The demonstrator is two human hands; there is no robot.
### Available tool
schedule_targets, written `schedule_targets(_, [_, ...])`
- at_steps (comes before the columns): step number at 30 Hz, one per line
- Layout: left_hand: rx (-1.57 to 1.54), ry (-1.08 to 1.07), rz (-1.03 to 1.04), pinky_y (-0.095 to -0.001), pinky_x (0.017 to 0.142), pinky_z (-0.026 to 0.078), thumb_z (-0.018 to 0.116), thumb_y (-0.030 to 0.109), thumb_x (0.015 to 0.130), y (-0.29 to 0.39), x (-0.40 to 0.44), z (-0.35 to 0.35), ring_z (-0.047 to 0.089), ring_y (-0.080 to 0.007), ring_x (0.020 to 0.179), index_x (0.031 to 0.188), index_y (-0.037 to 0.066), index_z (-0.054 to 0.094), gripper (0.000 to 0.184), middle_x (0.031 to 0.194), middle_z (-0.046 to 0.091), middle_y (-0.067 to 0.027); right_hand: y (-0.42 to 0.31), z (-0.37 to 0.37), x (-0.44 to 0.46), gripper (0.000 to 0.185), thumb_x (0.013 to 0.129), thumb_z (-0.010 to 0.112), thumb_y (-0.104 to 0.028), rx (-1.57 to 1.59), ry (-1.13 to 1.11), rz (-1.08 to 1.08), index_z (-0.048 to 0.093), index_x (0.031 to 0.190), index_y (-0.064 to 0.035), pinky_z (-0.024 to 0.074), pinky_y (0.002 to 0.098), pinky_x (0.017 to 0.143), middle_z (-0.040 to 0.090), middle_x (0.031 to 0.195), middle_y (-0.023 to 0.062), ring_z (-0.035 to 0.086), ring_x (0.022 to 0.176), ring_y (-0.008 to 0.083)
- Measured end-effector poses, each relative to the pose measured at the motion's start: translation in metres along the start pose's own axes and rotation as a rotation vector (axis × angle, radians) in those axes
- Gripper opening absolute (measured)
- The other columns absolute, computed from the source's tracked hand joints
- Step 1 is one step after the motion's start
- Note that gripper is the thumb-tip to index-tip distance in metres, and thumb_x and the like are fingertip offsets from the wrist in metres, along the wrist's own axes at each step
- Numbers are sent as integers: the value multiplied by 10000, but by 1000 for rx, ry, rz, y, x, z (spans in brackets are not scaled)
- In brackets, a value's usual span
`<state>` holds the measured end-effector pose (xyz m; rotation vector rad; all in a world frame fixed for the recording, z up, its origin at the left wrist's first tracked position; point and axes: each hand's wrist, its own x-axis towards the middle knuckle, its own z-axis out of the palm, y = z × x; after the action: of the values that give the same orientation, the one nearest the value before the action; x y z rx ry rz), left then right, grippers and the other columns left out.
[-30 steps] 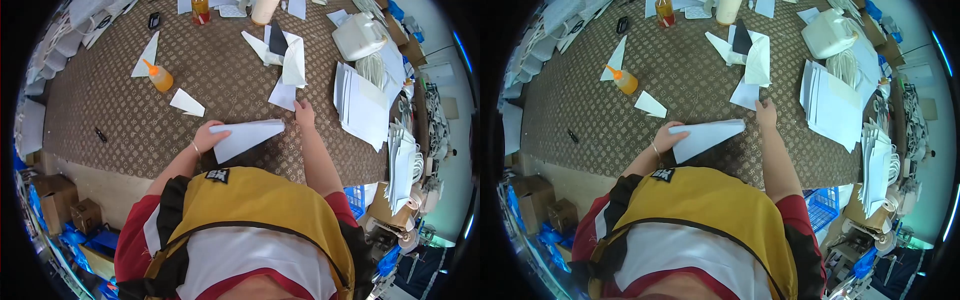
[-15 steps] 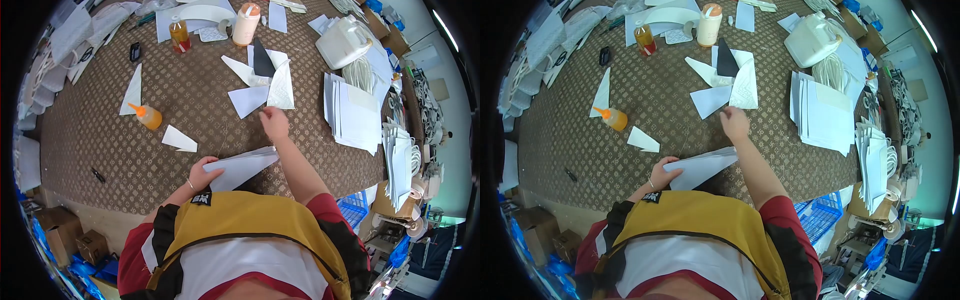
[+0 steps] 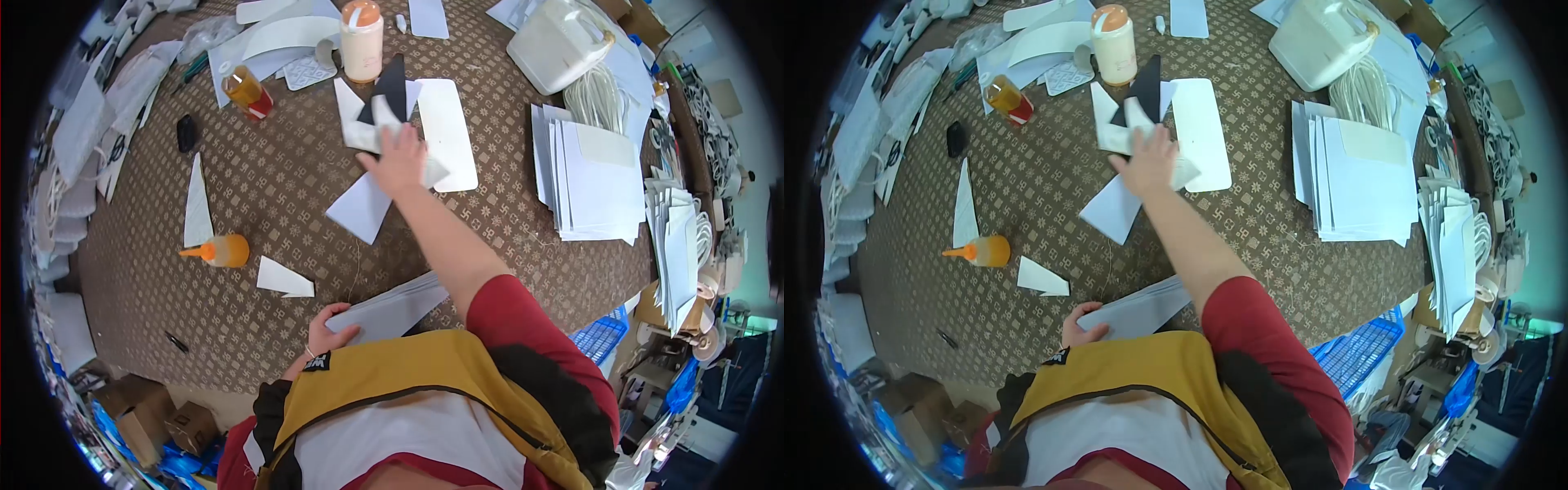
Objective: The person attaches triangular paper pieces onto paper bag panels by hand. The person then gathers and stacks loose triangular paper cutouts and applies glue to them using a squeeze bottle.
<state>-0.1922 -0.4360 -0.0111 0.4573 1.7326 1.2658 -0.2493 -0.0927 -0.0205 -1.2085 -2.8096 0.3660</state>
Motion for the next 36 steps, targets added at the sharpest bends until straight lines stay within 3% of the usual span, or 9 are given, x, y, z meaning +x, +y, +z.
schedule_targets(8, [-42,2,-31,-274,824,453,754,121,698,1,-2,-1,564,-123,919,1123,22,565,475,997,603,-47,-66,-14,17,736,818,483,-601,286,-137,-132,383,1365,-118,63,555,1084,186,1479,212,99,1374,390])
schedule_targets(11, [-34,32,16,-264,808,463,766,126,706,2,0,1,570,-113,911,1127,25,567,477,1001,610,-41,-60,-22,11,610,823,543,-524,373,60,-299,526,1247,-86,221,509,1056,405,1377,184,320,1298,366])
schedule_targets(15, [-44,28,-13,-265,787,476,761,143,719,17,0,1,582,-114,888,1112,30,579,448,986,624,-47,-1,-31,-45,464,808,637,-339,845,-247,-338,580,1163,-45,471,369,848,615,1116,160,620,925,307])
schedule_targets(17, [47,54,14,-266,774,484,759,162,726,14,5,3,589,-115,872,1097,30,588,429,973,633,-54,28,-60,-100,566,750,661,-453,884,-543,-350,594,1135,-43,433,385,899,636,1034,146,581,985,320])
schedule_targets(19, [81,72,20,-267,768,488,758,172,730,18,6,6,592,-115,864,1090,30,593,421,967,638,-58,62,-66,-142,595,719,679,-477,468,-578,-616,593,1152,-78,398,405,940,635,1036,134,566,999,328])
schedule_targets(22, [-25,-41,44,-269,793,474,733,145,743,36,15,22,579,-122,906,1082,24,589,388,997,621,-63,87,-87,-194,631,683,692,-517,386,-445,-689,597,1150,-102,335,452,993,632,1034,130,554,1022,325])
schedule_targets(29, [69,-97,421,-299,816,470,757,211,723,70,44,58,592,-169,926,1052,27,597,409,1014,624,-87,93,-139,-229,619,676,706,-487,83,-127,-364,573,1148,-109,268,535,1023,569,1159,115,482,1123,291])
schedule_targets(32, [627,4,45,-342,839,463,765,263,705,75,56,53,582,-250,939,1069,22,571,478,1058,586,-129,89,-119,-240,584,706,702,-446,48,84,-347,555,1168,-120,253,546,1031,528,1224,109,459,1150,284])
schedule_targets(36, [725,276,387,-402,883,433,768,303,684,86,50,36,524,-340,999,1112,1,527,576,1108,524,-184,75,-86,-262,543,735,692,-389,11,78,-418,538,1183,-125,244,549,1036,479,1277,110,451,1157,294])
